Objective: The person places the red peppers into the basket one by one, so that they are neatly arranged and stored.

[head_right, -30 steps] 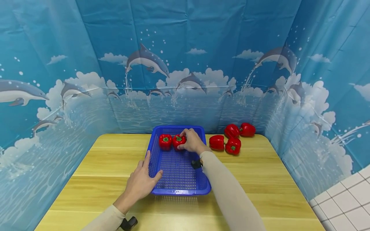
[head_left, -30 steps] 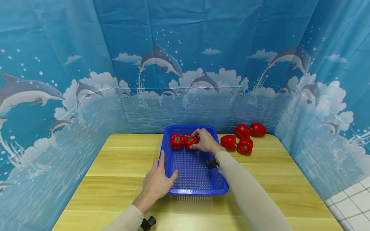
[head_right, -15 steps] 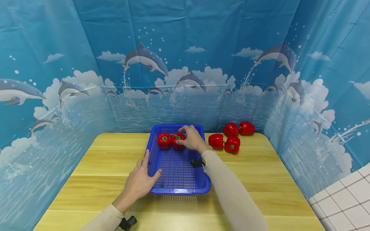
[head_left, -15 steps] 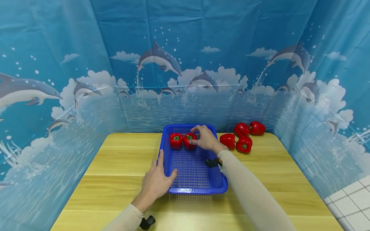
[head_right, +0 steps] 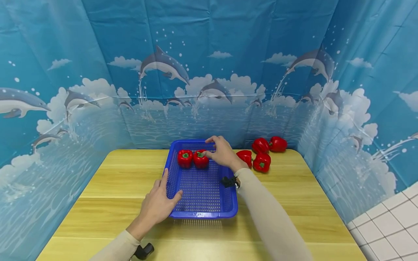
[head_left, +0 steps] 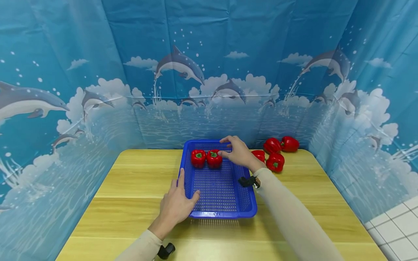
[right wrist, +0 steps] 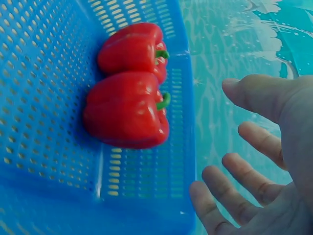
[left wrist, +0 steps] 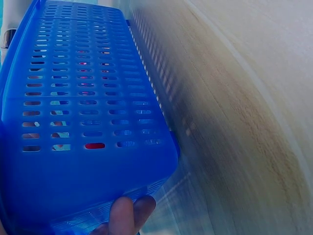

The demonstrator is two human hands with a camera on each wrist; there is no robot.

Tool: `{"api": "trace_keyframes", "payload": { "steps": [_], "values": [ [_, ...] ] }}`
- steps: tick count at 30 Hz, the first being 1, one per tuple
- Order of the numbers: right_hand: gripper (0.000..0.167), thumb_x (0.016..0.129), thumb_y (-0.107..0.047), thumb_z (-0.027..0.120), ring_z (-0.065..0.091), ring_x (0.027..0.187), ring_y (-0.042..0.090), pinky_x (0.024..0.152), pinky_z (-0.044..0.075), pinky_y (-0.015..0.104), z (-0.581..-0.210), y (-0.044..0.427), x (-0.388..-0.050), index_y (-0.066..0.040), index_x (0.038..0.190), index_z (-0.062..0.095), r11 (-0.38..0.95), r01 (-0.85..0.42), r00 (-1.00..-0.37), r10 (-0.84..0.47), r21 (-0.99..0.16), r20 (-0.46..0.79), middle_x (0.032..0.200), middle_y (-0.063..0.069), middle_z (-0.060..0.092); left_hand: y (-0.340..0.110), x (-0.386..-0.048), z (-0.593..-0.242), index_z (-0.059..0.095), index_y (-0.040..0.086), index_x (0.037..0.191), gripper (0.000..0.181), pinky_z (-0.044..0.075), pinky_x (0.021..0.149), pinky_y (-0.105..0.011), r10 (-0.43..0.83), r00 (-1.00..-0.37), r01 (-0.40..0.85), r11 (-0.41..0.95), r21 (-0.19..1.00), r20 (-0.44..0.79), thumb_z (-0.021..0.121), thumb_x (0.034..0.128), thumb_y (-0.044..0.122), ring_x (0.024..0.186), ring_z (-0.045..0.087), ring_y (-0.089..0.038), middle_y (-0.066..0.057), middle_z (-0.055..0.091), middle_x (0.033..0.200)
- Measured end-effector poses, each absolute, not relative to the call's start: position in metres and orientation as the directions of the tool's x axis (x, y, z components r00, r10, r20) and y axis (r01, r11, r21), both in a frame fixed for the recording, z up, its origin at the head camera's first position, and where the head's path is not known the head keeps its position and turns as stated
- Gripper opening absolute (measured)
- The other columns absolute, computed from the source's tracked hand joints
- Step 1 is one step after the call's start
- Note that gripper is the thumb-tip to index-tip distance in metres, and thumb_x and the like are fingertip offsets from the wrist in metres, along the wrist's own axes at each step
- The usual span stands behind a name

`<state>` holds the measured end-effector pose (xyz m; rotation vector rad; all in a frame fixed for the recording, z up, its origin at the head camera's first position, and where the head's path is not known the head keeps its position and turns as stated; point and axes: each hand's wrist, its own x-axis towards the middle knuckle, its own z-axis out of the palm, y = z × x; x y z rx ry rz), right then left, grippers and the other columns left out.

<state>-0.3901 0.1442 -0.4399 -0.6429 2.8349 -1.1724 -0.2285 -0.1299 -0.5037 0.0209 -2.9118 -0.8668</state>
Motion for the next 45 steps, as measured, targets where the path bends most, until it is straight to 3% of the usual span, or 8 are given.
{"api": "trace_keyframes", "payload": {
  "steps": [7, 15, 23, 32, 45],
  "values": [
    [0.055, 0.114, -0.031, 0.079, 0.059, 0.155, 0.048, 0.123, 0.057, 0.069, -0.436, 0.162, -0.387, -0.008, 0.161, 0.063, 0.629, -0.370, -0.918, -0.359, -0.683, 0.167, 0.164, 0.023, 0.056, -0.130, -0.228, -0.506, 0.018, 0.015, 0.189, 0.111, 0.069, 0.081, -0.063, -0.043, -0.995, 0.014, 0.841, 0.541, 0.093, 0.077, 0.1047, 0.056, 0.098, 0.080, -0.048, -0.032, 0.056, 0.169],
    [0.054, 0.113, -0.032, 0.080, 0.059, 0.156, 0.051, 0.126, 0.055, 0.069, -0.441, 0.190, -0.387, -0.008, 0.159, 0.066, 0.649, -0.392, -0.915, -0.350, -0.652, 0.201, 0.166, 0.023, 0.058, -0.129, -0.226, -0.507, 0.018, 0.015, 0.189, 0.110, 0.069, 0.086, -0.067, -0.049, -0.995, 0.008, 0.835, 0.550, 0.089, 0.078, 0.1047, 0.054, 0.107, 0.080, -0.055, -0.032, 0.055, 0.171],
    [0.055, 0.114, -0.037, 0.078, 0.054, 0.160, 0.051, 0.131, 0.049, 0.071, -0.448, 0.213, -0.389, -0.010, 0.160, 0.065, 0.661, -0.360, -0.929, -0.321, -0.658, 0.186, 0.170, 0.021, 0.054, -0.127, -0.225, -0.508, 0.018, 0.015, 0.189, 0.111, 0.070, 0.086, -0.066, -0.055, -0.994, 0.003, 0.833, 0.553, 0.089, 0.078, 0.1044, 0.055, 0.104, 0.081, -0.053, -0.031, 0.056, 0.171],
    [0.055, 0.114, -0.037, 0.078, 0.055, 0.154, 0.049, 0.128, 0.049, 0.074, -0.460, 0.239, -0.389, -0.012, 0.161, 0.064, 0.682, -0.349, -0.934, -0.305, -0.642, 0.183, 0.171, 0.022, 0.053, -0.124, -0.224, -0.509, 0.019, 0.014, 0.189, 0.111, 0.070, 0.086, -0.065, -0.058, -0.993, 0.006, 0.835, 0.549, 0.100, 0.078, 0.1045, 0.055, 0.102, 0.081, -0.050, -0.031, 0.057, 0.169],
    [0.055, 0.112, -0.035, 0.079, 0.046, 0.160, 0.054, 0.130, 0.041, 0.081, -0.474, 0.264, -0.392, -0.008, 0.158, 0.066, 0.738, -0.343, -0.939, -0.280, -0.581, 0.198, 0.171, 0.027, 0.052, -0.124, -0.223, -0.507, 0.019, 0.014, 0.188, 0.110, 0.069, 0.094, -0.069, -0.065, -0.993, 0.002, 0.828, 0.561, 0.099, 0.077, 0.1048, 0.056, 0.115, 0.081, -0.054, -0.031, 0.055, 0.171]
  ]
}}
